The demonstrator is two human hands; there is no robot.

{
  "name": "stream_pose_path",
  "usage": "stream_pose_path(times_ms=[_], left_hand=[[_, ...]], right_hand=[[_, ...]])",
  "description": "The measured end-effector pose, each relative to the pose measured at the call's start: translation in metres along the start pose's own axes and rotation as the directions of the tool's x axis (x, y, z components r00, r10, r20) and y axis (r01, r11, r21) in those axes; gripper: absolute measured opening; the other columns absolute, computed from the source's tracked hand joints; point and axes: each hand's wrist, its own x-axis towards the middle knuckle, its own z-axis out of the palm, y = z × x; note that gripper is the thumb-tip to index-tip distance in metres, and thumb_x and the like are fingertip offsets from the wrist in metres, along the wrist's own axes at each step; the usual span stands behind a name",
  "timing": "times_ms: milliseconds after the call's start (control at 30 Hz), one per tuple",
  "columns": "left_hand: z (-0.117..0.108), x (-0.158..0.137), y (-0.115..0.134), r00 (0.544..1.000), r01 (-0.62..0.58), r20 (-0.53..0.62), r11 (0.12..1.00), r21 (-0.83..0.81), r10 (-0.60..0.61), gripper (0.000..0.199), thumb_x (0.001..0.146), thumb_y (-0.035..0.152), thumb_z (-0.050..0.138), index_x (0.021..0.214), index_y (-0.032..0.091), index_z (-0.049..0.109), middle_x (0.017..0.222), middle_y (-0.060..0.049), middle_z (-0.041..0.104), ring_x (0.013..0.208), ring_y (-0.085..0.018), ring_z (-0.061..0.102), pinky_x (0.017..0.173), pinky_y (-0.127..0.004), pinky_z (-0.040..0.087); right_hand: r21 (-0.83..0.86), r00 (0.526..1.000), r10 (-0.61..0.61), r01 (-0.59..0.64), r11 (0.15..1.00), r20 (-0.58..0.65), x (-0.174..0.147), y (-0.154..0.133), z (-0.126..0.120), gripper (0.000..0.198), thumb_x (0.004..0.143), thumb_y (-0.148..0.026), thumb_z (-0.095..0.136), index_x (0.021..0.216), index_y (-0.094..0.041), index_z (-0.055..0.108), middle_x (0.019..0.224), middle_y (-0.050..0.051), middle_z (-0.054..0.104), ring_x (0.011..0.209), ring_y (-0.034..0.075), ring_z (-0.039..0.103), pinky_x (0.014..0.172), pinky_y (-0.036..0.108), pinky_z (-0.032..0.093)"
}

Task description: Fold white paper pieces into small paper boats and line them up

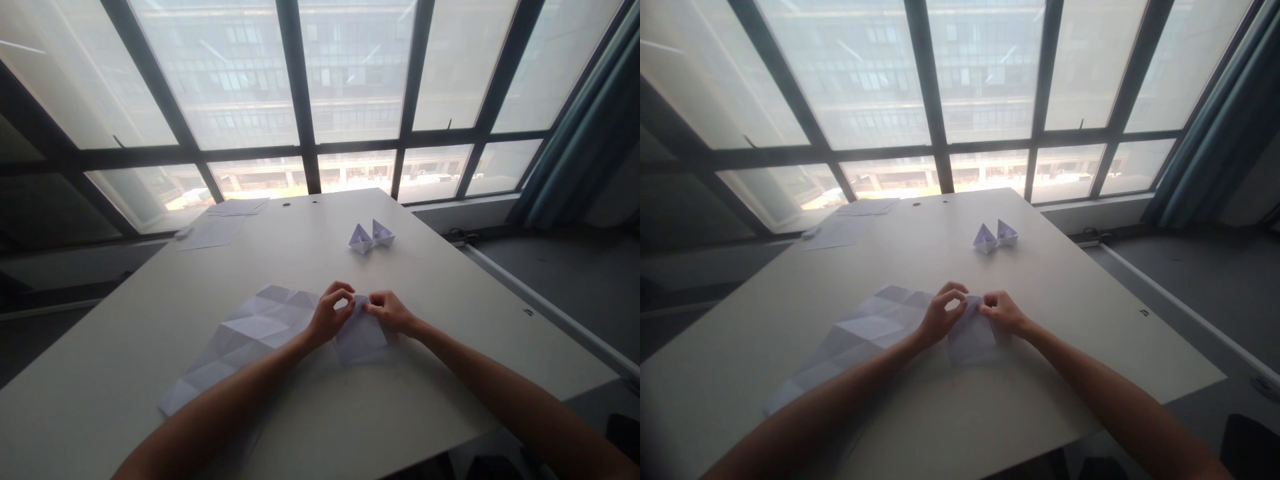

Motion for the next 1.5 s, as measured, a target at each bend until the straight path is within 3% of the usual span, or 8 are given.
stream_pose_path(times_ms=[333,467,600,867,1000,1133,1333,1500], left_hand=[[0.002,-0.004,-0.001,0.992,-0.079,0.099,0.997,-0.002,0.079,0.014,0.094,0.028,0.053,0.083,0.019,0.058,0.107,-0.009,0.059,0.101,-0.019,0.058,0.091,-0.034,0.046],[0.005,-0.004,-0.009,0.996,0.057,0.071,0.998,-0.003,-0.057,0.013,0.094,0.029,0.05,0.092,0.02,0.059,0.113,-0.008,0.059,0.101,-0.018,0.059,0.086,-0.031,0.049],[0.006,-0.003,-0.017,0.967,0.241,0.077,0.969,0.047,-0.244,0.025,0.083,0.031,0.067,0.104,0.022,0.058,0.095,-0.002,0.065,0.072,-0.013,0.06,0.065,-0.024,0.049],[0.004,-0.003,-0.013,0.975,0.206,0.058,0.97,0.127,-0.215,0.025,0.077,0.033,0.074,0.097,0.021,0.063,0.077,0.003,0.065,0.062,-0.011,0.055,0.062,-0.023,0.046],[0.001,-0.001,-0.018,0.991,0.132,-0.037,0.97,0.204,-0.127,0.022,0.081,0.028,0.07,0.101,0.022,0.063,0.095,-0.002,0.064,0.081,-0.016,0.059,0.076,-0.029,0.05],[0.0,-0.003,-0.022,0.996,0.063,-0.086,0.929,0.364,-0.034,0.024,0.082,0.023,0.068,0.106,0.024,0.063,0.117,-0.007,0.055,0.11,-0.024,0.052,0.097,-0.04,0.044],[0.007,-0.008,-0.027,0.983,-0.024,0.17,0.869,0.495,-0.069,0.029,0.095,0.03,0.049,0.122,0.027,0.059,0.137,-0.005,0.051,0.128,-0.023,0.043,0.108,-0.042,0.035],[0.006,-0.011,-0.032,0.849,-0.149,0.503,0.839,0.523,-0.163,0.05,0.101,0.044,0.029,0.148,0.028,0.032,0.155,-0.004,0.032,0.145,-0.022,0.023,0.117,-0.046,0.016]], right_hand=[[0.084,1.0,0.026,-0.026,0.996,0.005,-0.001,-0.001,0.006,0.03,0.081,-0.04,0.057,0.065,-0.015,0.055,0.058,-0.004,0.046,0.054,0.01,0.038,0.048,0.022,0.026],[0.027,0.999,-0.007,0.008,1.0,-0.035,0.001,-0.002,0.005,0.035,0.085,-0.042,0.049,0.061,-0.017,0.048,0.057,-0.004,0.04,0.054,0.01,0.034,0.048,0.022,0.026],[0.001,0.999,-0.013,0.013,1.0,-0.043,0.001,-0.002,0.007,0.039,0.088,-0.046,0.041,0.06,-0.02,0.039,0.057,-0.004,0.038,0.055,0.011,0.035,0.05,0.023,0.028],[-0.083,0.998,-0.006,0.011,0.996,0.061,0.0,-0.003,0.002,0.044,0.081,-0.052,0.06,0.059,-0.016,0.048,0.055,-0.005,0.038,0.051,0.008,0.032,0.047,0.022,0.021],[-0.009,0.997,0.071,-0.071,0.997,0.033,0.001,0.004,-0.004,0.036,0.078,-0.045,0.063,0.06,-0.015,0.056,0.054,-0.005,0.045,0.05,0.008,0.038,0.046,0.021,0.026],[0.1,0.969,0.182,-0.167,0.981,-0.168,0.004,0.011,-0.006,0.028,0.076,-0.038,0.065,0.063,-0.013,0.063,0.058,-0.001,0.056,0.053,0.011,0.049,0.048,0.022,0.036],[0.265,0.918,0.3,-0.232,0.936,-0.258,0.008,0.015,-0.004,0.031,0.075,-0.023,0.063,0.104,-0.014,0.063,0.074,0.004,0.068,0.06,0.017,0.063,0.058,0.028,0.053],[-0.343,0.963,0.147,-0.219,0.914,-0.225,0.003,0.014,-0.005,0.033,0.082,-0.025,0.058,0.114,-0.017,0.06,0.071,0.004,0.067,0.067,0.021,0.066,0.068,0.034,0.053]])
